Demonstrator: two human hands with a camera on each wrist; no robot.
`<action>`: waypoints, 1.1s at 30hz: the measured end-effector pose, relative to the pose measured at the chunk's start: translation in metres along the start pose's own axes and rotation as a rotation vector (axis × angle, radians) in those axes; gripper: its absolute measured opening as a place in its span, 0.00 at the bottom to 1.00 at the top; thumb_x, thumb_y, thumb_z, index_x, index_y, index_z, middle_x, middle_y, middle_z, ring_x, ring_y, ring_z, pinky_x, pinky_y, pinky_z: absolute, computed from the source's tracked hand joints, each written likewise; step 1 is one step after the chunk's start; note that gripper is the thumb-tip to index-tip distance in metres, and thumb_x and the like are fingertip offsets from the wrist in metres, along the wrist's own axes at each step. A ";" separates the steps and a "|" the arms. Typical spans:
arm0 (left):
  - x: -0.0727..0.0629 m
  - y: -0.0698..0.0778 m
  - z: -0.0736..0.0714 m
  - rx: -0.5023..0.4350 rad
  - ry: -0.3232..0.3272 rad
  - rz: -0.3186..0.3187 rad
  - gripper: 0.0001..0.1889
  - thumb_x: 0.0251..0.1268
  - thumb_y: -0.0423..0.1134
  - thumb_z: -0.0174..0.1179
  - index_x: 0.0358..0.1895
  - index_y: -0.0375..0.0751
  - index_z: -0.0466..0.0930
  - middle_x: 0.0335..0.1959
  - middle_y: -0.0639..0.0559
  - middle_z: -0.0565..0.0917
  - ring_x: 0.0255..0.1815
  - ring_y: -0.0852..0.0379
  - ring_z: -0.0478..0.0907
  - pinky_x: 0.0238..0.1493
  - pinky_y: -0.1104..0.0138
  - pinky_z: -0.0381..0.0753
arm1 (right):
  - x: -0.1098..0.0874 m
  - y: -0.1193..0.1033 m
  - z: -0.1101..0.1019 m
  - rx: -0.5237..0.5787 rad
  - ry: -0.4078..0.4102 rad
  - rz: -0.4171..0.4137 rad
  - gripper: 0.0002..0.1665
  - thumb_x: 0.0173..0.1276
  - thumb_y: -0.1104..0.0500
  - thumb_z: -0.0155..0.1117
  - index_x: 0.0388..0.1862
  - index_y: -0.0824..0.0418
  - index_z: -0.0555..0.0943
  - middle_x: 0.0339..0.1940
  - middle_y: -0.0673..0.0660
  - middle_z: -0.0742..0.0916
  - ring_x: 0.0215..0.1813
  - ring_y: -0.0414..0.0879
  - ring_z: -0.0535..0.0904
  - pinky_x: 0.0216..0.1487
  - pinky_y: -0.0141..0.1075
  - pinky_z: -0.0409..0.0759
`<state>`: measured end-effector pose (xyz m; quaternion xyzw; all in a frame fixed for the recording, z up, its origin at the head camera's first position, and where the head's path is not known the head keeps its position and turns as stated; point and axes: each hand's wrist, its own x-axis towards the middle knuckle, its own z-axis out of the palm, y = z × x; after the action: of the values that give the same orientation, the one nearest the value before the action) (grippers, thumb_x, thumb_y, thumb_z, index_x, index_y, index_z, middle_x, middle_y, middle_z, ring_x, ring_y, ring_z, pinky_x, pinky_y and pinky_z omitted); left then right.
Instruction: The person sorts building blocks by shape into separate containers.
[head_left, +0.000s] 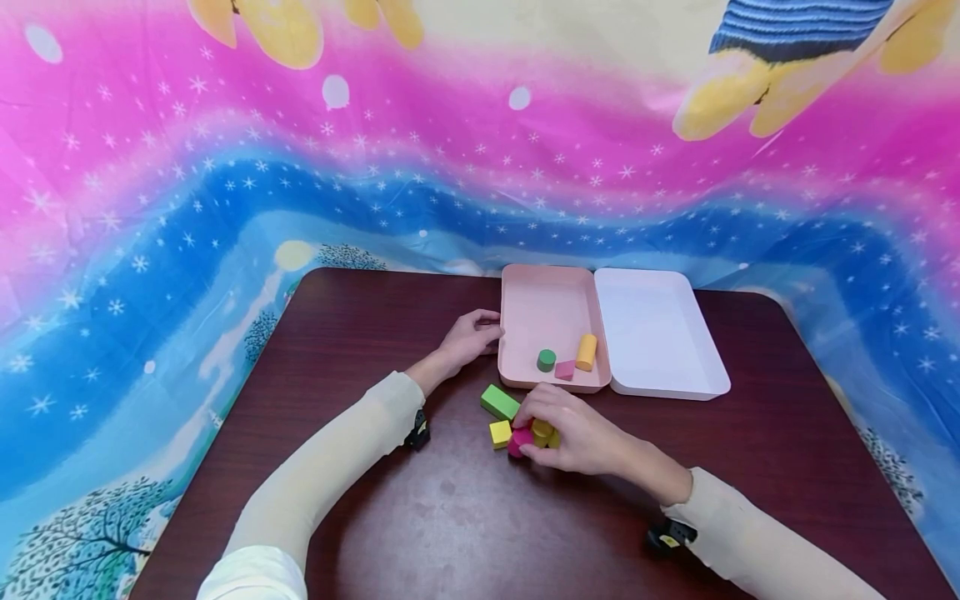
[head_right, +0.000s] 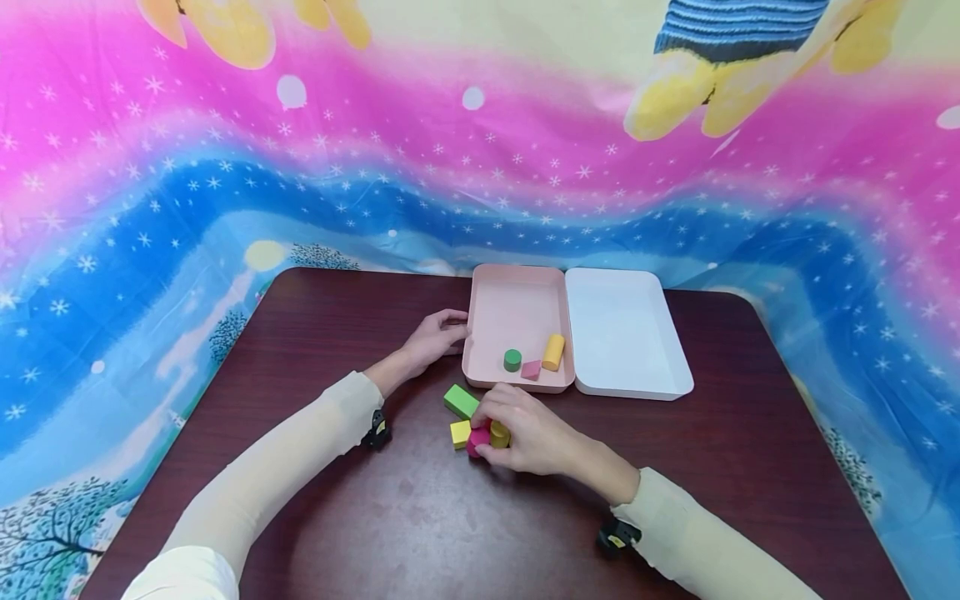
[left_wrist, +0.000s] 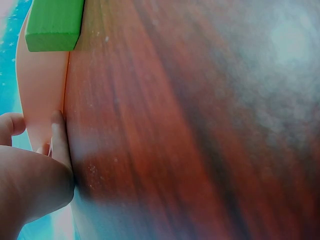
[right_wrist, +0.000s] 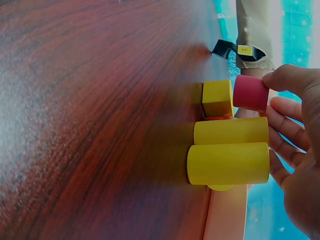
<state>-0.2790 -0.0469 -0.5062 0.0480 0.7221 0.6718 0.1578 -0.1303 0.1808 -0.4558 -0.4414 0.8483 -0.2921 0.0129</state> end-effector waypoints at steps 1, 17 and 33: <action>0.000 0.000 0.000 -0.001 -0.001 0.000 0.23 0.80 0.35 0.60 0.72 0.32 0.72 0.63 0.37 0.82 0.62 0.45 0.83 0.56 0.57 0.89 | 0.000 0.000 0.000 0.000 0.000 0.000 0.16 0.65 0.55 0.80 0.49 0.49 0.85 0.49 0.41 0.84 0.55 0.38 0.77 0.58 0.37 0.83; 0.001 -0.001 0.000 -0.008 -0.002 0.006 0.23 0.80 0.35 0.60 0.72 0.32 0.72 0.63 0.36 0.82 0.62 0.44 0.83 0.56 0.57 0.88 | 0.002 0.003 0.001 0.022 0.068 -0.041 0.16 0.63 0.58 0.80 0.48 0.53 0.85 0.47 0.44 0.85 0.52 0.39 0.79 0.54 0.35 0.84; 0.000 0.000 0.000 -0.011 -0.006 0.006 0.24 0.80 0.35 0.60 0.72 0.31 0.71 0.63 0.36 0.82 0.62 0.43 0.83 0.57 0.56 0.88 | 0.002 0.008 -0.007 0.139 0.102 0.073 0.20 0.60 0.61 0.83 0.49 0.52 0.85 0.49 0.44 0.86 0.49 0.48 0.84 0.48 0.47 0.90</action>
<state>-0.2792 -0.0467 -0.5063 0.0514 0.7178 0.6760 0.1584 -0.1392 0.1865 -0.4531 -0.3927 0.8411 -0.3719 0.0111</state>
